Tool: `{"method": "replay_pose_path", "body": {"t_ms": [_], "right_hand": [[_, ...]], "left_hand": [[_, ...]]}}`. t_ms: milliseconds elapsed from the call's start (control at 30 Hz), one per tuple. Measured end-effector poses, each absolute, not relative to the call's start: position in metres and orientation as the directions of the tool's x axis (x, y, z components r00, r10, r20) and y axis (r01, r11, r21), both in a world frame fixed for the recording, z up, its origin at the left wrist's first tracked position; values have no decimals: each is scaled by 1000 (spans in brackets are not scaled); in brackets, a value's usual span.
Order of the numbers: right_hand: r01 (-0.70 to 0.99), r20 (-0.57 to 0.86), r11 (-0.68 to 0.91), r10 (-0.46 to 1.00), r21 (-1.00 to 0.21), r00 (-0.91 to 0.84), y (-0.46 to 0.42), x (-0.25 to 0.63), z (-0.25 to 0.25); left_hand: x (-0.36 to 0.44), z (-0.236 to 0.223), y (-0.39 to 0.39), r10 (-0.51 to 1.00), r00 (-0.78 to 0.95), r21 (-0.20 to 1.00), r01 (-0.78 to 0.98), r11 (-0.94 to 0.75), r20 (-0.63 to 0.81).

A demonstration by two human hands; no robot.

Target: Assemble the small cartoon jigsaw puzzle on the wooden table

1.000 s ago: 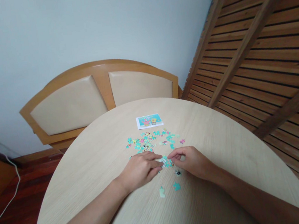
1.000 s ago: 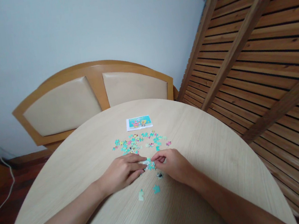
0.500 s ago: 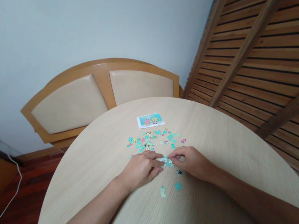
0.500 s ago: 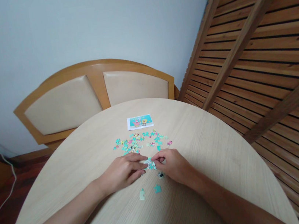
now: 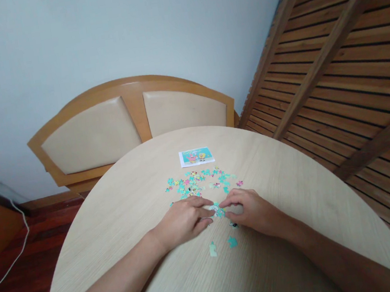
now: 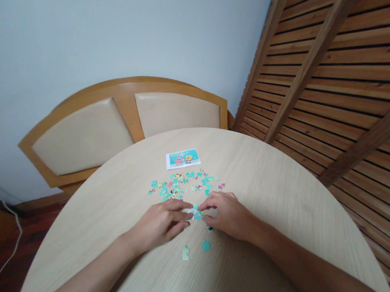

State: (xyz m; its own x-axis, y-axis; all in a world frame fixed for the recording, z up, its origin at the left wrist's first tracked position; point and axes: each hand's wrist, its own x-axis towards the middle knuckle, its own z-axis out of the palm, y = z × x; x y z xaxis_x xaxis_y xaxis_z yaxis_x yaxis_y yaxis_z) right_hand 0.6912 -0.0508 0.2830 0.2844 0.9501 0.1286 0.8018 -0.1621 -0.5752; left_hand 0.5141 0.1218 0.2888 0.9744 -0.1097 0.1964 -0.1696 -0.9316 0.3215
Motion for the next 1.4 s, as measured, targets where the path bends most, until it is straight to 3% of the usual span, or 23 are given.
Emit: {"method": "replay_pose_path", "body": {"t_ms": [633, 900, 1133, 1400], "right_hand": [[789, 128, -151, 952, -596, 278, -55, 698, 291], [832, 198, -161, 931, -530, 306, -54, 697, 273], [810, 131, -256, 917, -528, 376, -52, 691, 272], [811, 124, -227, 931, -538, 343, -54, 691, 271]], "left_hand": [[513, 294, 120, -129, 974, 318, -184, -930, 186], [513, 292, 121, -128, 970, 332, -193, -923, 208], [513, 292, 121, -124, 971, 323, -186, -928, 203], [511, 291, 120, -139, 967, 286, -198, -938, 213]]}}
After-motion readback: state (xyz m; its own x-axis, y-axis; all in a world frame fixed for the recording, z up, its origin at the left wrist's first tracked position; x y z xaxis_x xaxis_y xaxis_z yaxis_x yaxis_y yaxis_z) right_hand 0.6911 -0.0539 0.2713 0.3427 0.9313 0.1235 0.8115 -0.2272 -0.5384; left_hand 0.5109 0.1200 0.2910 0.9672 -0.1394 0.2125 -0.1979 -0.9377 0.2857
